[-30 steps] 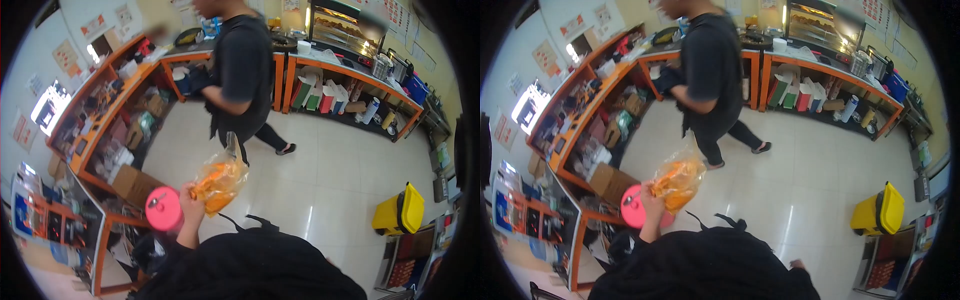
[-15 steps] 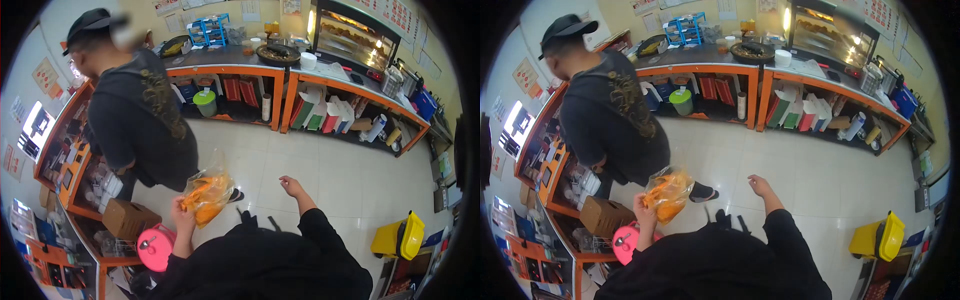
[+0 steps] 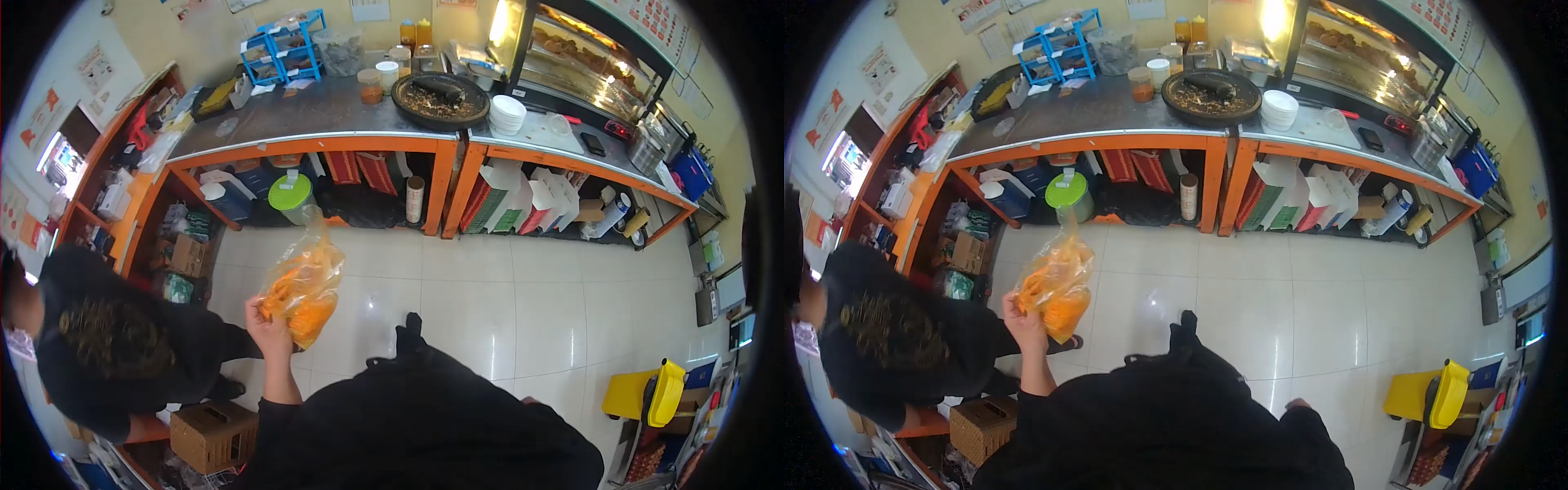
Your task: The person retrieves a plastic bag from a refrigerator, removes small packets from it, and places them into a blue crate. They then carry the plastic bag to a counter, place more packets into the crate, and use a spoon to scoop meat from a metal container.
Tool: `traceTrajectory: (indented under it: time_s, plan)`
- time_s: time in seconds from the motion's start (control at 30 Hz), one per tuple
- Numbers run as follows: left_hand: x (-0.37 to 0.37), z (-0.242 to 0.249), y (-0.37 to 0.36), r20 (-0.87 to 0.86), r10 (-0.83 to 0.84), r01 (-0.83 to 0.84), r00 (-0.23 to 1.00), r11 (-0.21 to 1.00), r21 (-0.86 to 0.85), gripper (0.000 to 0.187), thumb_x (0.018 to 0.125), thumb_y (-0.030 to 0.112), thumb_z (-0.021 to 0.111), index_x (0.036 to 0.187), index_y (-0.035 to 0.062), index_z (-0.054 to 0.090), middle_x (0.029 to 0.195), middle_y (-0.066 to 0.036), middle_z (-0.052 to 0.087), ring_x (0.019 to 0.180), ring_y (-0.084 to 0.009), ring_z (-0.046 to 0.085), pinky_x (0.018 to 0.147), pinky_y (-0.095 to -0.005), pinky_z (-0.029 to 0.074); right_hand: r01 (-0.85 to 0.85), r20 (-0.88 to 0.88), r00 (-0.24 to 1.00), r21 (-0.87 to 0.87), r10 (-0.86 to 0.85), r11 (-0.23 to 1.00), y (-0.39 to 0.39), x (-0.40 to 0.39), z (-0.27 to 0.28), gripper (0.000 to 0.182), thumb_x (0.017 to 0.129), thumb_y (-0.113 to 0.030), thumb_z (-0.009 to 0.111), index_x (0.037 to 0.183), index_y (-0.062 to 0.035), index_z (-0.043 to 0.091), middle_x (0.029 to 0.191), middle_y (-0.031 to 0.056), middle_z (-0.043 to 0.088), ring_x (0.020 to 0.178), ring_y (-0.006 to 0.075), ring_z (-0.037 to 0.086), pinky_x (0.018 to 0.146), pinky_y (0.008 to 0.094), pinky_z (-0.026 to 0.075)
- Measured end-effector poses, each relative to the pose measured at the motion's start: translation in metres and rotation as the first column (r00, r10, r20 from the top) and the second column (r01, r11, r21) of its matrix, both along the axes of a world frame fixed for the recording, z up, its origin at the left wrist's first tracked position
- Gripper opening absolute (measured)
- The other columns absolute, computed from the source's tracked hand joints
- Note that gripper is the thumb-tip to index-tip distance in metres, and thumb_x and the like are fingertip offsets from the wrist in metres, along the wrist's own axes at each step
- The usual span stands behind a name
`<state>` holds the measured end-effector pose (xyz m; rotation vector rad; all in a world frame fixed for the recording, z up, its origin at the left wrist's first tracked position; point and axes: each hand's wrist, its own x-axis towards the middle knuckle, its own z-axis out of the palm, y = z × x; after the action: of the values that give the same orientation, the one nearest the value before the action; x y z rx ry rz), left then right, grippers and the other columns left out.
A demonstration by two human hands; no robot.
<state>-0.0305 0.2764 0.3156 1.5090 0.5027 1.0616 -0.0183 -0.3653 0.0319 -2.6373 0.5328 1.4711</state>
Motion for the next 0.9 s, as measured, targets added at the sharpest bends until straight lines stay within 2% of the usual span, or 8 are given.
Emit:
traceTrajectory:
  time_s: [0.03, 0.17, 0.2, 0.23, 0.3, 0.37, 0.47, 0.9]
  plan:
    - [0.013, -0.002, 0.012, -0.045, 0.027, -0.026, 0.999, 0.999, 0.020, 0.025, 0.079, -0.011, 0.056, 0.099, 0.0019, 0.048, 0.095, -0.004, 0.053, 0.090, -0.0116, 0.053, 0.083, -0.0245, 0.044, -0.261, -0.104, 0.961, -0.035, 0.256, 0.965, 0.012, 0.029, -0.006, 0.022, 0.082, -0.023, 0.059, 0.096, -0.0088, 0.070, 0.104, 0.0154, 0.066, 0.102, 0.0330, 0.061, 0.084, 0.0452, 0.050]
    - [0.067, 0.008, 0.060, -0.094, 0.126, -0.122, 0.988, 0.991, 0.047, 0.025, 0.080, -0.009, 0.057, 0.100, 0.0023, 0.048, 0.097, -0.005, 0.053, 0.093, -0.0127, 0.053, 0.086, -0.0260, 0.043, -0.537, 0.158, 0.839, 0.078, 0.521, 0.840, 0.108, 0.202, -0.068, 0.022, 0.082, -0.018, 0.052, 0.092, -0.0070, 0.070, 0.101, 0.0171, 0.065, 0.098, 0.0333, 0.061, 0.083, 0.0464, 0.049]
    - [0.081, 0.008, 0.072, -0.057, 0.141, -0.140, 0.988, 0.990, 0.014, 0.024, 0.081, -0.008, 0.057, 0.100, 0.0025, 0.048, 0.097, -0.005, 0.053, 0.093, -0.0129, 0.053, 0.087, -0.0262, 0.043, -0.721, 0.313, 0.684, 0.149, 0.659, 0.677, 0.132, 0.255, -0.102, 0.024, 0.079, -0.019, 0.052, 0.087, -0.0053, 0.069, 0.098, 0.0188, 0.065, 0.096, 0.0336, 0.061, 0.083, 0.0472, 0.048]
    - [0.088, 0.004, 0.081, -0.032, 0.160, -0.161, 0.987, 0.986, -0.033, 0.024, 0.081, -0.008, 0.057, 0.101, 0.0027, 0.047, 0.098, -0.005, 0.053, 0.094, -0.0130, 0.054, 0.087, -0.0264, 0.043, -0.960, 0.407, 0.192, -0.111, 0.893, 0.257, 0.156, 0.311, -0.223, 0.019, 0.074, -0.016, 0.055, 0.082, -0.0060, 0.069, 0.088, 0.0137, 0.066, 0.089, 0.0284, 0.063, 0.077, 0.0416, 0.051]
    - [0.105, -0.004, 0.113, -0.054, 0.211, -0.213, 0.976, 0.976, -0.037, 0.026, 0.081, -0.008, 0.057, 0.102, 0.0031, 0.046, 0.098, -0.005, 0.053, 0.095, -0.0134, 0.054, 0.087, -0.0269, 0.044, -0.810, 0.605, 0.461, -0.012, 0.649, 0.586, 0.299, 0.403, -0.118, 0.027, 0.085, -0.023, 0.046, 0.089, -0.0054, 0.066, 0.098, 0.0147, 0.064, 0.091, 0.0305, 0.061, 0.080, 0.0430, 0.049]
    - [0.130, -0.005, 0.142, -0.068, 0.267, -0.269, 0.961, 0.963, -0.015, 0.027, 0.081, -0.009, 0.056, 0.103, 0.0030, 0.045, 0.098, -0.005, 0.052, 0.094, -0.0134, 0.054, 0.087, -0.0267, 0.044, -0.747, 0.767, 0.539, 0.245, 0.348, 0.618, 0.426, 0.467, -0.064, 0.029, 0.087, -0.021, 0.048, 0.106, -0.0048, 0.063, 0.105, 0.0160, 0.063, 0.099, 0.0329, 0.059, 0.088, 0.0387, 0.046]
    - [0.173, -0.006, 0.189, -0.069, 0.311, -0.316, 0.948, 0.945, -0.084, 0.022, 0.083, -0.008, 0.055, 0.101, 0.0023, 0.046, 0.097, -0.005, 0.053, 0.093, -0.0137, 0.054, 0.085, -0.0262, 0.045, -0.659, 0.707, 0.706, 0.646, 0.023, 0.385, 0.583, 0.502, 0.040, 0.028, 0.085, -0.018, 0.055, 0.110, -0.0054, 0.060, 0.105, 0.0163, 0.064, 0.099, 0.0321, 0.060, 0.086, 0.0385, 0.047]
    - [0.409, -0.010, 0.468, -0.315, 0.142, -0.062, 0.938, 0.966, 0.249, 0.022, 0.075, -0.007, 0.053, 0.095, -0.0003, 0.053, 0.086, -0.004, 0.054, 0.078, -0.0124, 0.054, 0.071, -0.0245, 0.045, -0.291, 0.298, 0.954, 0.946, -0.027, 0.141, 0.777, 0.546, 0.190, 0.022, 0.093, -0.012, 0.052, 0.111, -0.0012, 0.059, 0.100, 0.0055, 0.065, 0.087, 0.0129, 0.060, 0.079, 0.0278, 0.049]
